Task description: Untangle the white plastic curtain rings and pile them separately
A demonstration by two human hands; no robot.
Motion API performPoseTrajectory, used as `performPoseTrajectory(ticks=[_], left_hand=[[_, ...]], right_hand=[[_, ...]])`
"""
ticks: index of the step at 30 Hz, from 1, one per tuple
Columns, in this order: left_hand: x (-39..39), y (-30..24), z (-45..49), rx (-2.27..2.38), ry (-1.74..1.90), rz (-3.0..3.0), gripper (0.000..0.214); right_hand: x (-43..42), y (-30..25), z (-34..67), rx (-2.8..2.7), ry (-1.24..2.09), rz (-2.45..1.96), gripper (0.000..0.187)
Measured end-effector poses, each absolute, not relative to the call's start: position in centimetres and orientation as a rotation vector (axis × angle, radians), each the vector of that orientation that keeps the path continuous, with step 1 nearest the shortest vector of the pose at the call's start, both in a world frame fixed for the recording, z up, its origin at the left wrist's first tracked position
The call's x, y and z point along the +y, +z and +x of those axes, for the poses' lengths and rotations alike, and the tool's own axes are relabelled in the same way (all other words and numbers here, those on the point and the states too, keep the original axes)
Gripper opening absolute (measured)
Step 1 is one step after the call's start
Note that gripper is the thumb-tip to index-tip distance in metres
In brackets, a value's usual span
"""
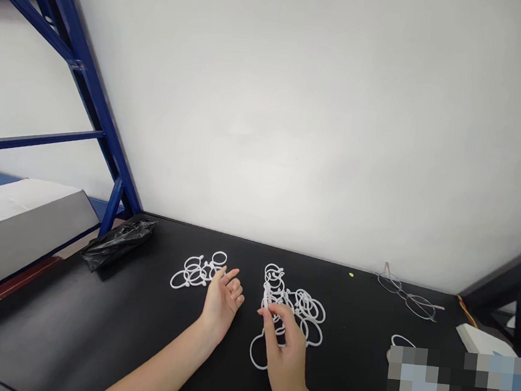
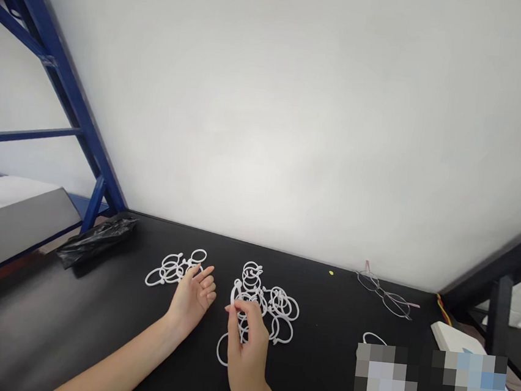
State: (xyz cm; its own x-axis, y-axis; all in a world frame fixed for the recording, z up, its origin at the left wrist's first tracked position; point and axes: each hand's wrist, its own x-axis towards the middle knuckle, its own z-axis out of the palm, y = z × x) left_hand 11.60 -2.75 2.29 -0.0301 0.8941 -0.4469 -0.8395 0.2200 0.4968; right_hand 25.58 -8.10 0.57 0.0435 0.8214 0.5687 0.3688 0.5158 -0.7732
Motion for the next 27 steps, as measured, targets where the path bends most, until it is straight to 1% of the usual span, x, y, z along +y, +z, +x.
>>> performPoseTrajectory(ticks=[3,7,10,12,16,20,27], left_hand=[[-3.0,2.0,12.0,0.844,1.424,0.268,0.024],[-4.2,2.5,12.8,0.965,1.468,0.783,0.028],[-5.4,3.2,13.2,0.97,1.393,1.17,0.028],[-6.0,3.4,13.3,0.945,1.314,1.316,0.027],[-6.3,3.3,13.4,0.939,1.215,1.376,0.032],[-6.0,3.0,13.3,0.949,1.198,1.379,0.034],[-5.9,3.0,13.2,1.038,1.127,1.515,0.037]], right_hand=[[-8.1,0.6,25.5,-1.558,0.497,-1.06,0.01],[-8.4,0.8,25.4,-1.596,0.554,-1.055,0.012],[-8.6,1.0,25.2,-1.63,0.599,-1.021,0.013],[-8.7,1.2,25.0,-1.648,0.639,-0.968,0.014],[-8.7,1.5,24.9,-1.656,0.702,-0.886,0.016],[-8.6,1.4,25.0,-1.653,0.726,-0.862,0.016],[-8.4,1.4,25.0,-1.652,0.684,-0.886,0.014]])
